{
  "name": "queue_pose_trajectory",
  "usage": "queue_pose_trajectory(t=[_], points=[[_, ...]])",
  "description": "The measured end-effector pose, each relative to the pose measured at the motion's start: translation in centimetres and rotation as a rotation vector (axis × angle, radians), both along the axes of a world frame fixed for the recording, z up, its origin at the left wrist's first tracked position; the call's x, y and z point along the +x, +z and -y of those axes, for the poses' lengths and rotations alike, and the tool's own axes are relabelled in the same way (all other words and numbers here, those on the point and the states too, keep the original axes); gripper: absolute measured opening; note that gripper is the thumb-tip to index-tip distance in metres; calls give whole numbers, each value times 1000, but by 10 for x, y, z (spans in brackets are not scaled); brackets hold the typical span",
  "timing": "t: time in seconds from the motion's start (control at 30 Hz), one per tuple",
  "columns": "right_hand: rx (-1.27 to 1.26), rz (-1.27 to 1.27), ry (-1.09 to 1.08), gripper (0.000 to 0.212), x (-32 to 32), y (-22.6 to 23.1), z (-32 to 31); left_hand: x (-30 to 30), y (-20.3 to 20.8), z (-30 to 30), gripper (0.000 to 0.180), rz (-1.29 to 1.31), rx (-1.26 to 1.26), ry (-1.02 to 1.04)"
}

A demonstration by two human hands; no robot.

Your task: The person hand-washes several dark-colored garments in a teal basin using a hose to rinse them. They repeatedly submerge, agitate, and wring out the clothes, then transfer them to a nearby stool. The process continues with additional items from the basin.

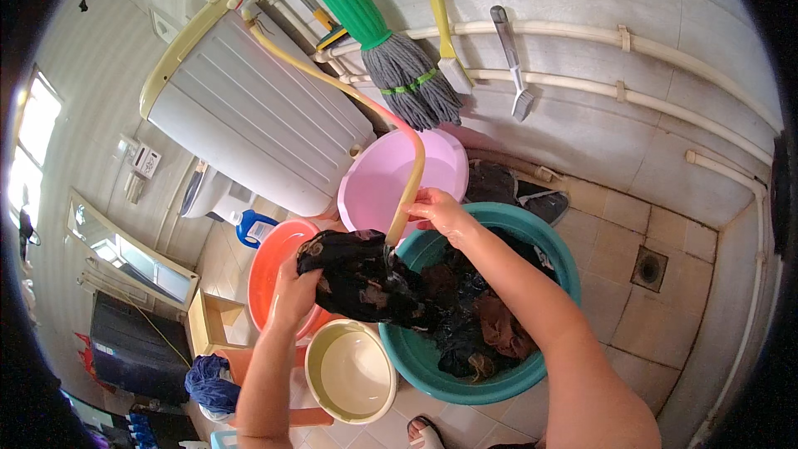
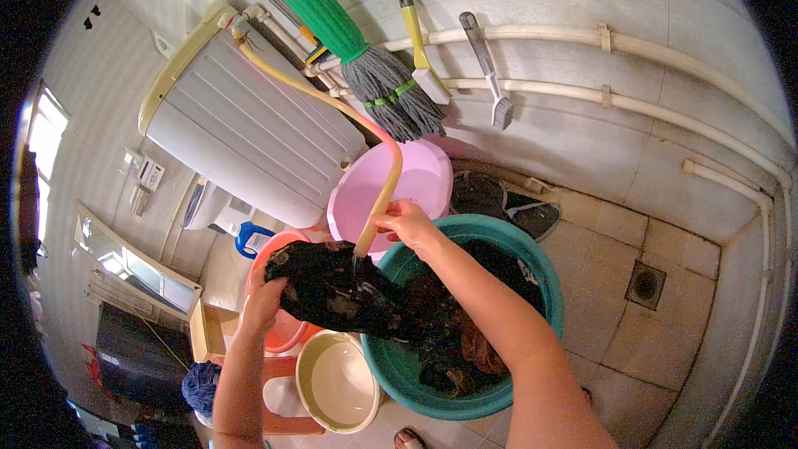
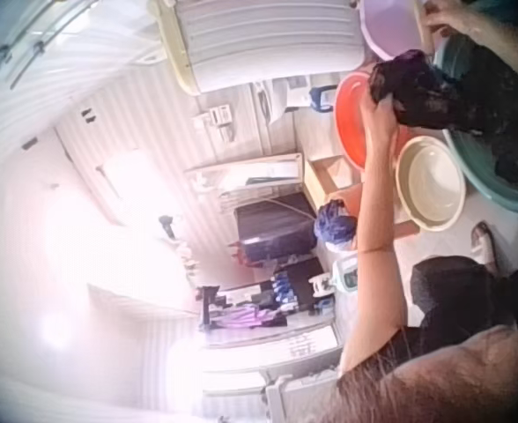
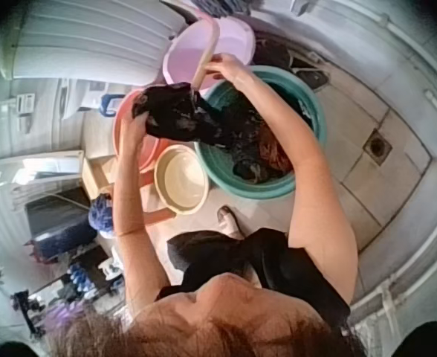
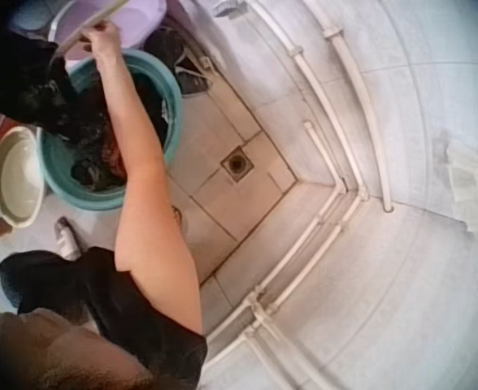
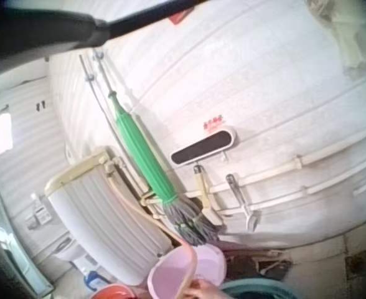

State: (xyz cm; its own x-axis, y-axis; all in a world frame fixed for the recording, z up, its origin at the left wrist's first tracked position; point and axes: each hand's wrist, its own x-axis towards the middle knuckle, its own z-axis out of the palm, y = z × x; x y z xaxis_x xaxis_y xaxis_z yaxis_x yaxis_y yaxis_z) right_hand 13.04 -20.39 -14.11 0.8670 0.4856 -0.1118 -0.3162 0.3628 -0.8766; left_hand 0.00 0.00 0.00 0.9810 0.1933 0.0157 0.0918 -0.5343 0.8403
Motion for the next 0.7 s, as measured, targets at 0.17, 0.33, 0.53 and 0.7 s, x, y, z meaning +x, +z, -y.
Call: queue_pose_trajectory(t=[0.17,0.33,0.53,0.7], points=[[-39,-40,-15,35,-1,-15,10,6,22,22,20,-16,463,37],[-23,-33,-33,36,1,-5,8,12,-5,1,26,-30,120,-146],[-20,-6,20,30,-1,2,8,-5,-69,-6,39,-339,-953,157],[-29,16,1,29,2,-11,8,7,-46,15,34,-517,-867,25]])
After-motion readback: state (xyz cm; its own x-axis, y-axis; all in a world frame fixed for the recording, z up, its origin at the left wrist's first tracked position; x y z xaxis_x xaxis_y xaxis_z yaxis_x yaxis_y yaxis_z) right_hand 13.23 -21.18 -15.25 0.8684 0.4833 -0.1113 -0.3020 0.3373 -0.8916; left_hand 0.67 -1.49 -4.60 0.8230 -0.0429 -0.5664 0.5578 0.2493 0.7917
